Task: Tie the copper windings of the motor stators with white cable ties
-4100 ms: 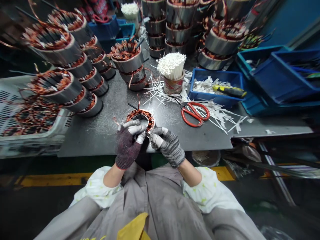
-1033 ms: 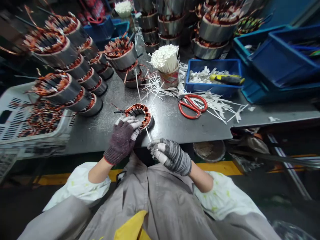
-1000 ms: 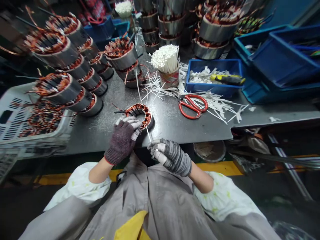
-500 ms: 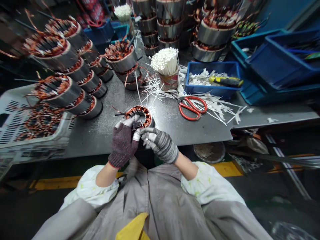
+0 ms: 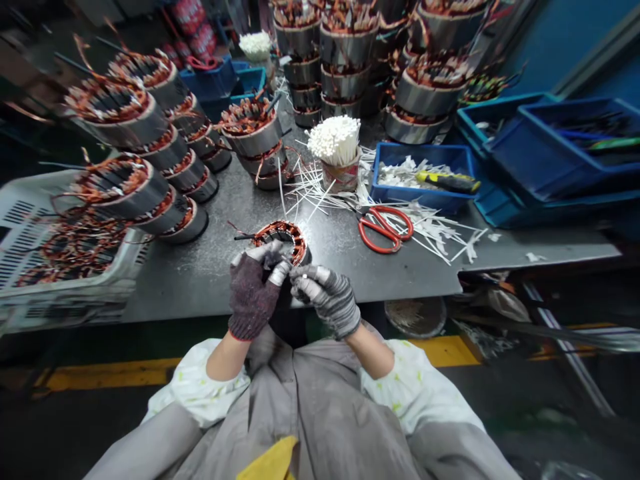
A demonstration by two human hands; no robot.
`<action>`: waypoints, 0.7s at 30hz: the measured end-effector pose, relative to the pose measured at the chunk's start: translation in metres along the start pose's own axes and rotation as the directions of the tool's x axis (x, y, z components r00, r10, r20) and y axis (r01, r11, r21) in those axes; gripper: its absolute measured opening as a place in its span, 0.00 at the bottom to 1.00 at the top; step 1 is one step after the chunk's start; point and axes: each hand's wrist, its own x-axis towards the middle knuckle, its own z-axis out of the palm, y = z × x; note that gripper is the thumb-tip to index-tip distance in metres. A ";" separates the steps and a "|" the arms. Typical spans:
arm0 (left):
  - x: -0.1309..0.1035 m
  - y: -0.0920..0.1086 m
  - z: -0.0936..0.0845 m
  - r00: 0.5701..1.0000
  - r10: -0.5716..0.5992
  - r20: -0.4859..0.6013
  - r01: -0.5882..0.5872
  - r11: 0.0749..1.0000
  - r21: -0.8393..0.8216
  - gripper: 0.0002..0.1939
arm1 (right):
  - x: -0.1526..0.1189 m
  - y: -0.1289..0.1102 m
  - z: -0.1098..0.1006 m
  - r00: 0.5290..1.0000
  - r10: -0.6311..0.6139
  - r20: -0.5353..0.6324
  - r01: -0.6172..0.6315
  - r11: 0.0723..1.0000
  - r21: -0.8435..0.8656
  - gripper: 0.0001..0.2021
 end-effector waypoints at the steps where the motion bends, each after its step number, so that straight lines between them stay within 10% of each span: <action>1: 0.000 0.000 0.000 1.000 0.006 0.010 -0.006 1.000 -0.023 0.11 | 0.002 -0.002 0.000 0.995 0.100 -0.011 -0.099 0.993 0.065 0.12; 5: 0.001 -0.001 0.000 0.999 0.031 0.019 -0.030 0.999 -0.043 0.07 | 0.007 -0.011 -0.002 0.958 0.287 -0.003 -0.283 0.948 0.147 0.15; 21: -0.001 -0.004 -0.001 0.996 0.088 0.035 -0.085 0.994 -0.075 0.09 | 0.021 -0.005 -0.008 0.994 0.106 0.042 -0.098 0.984 -0.146 0.10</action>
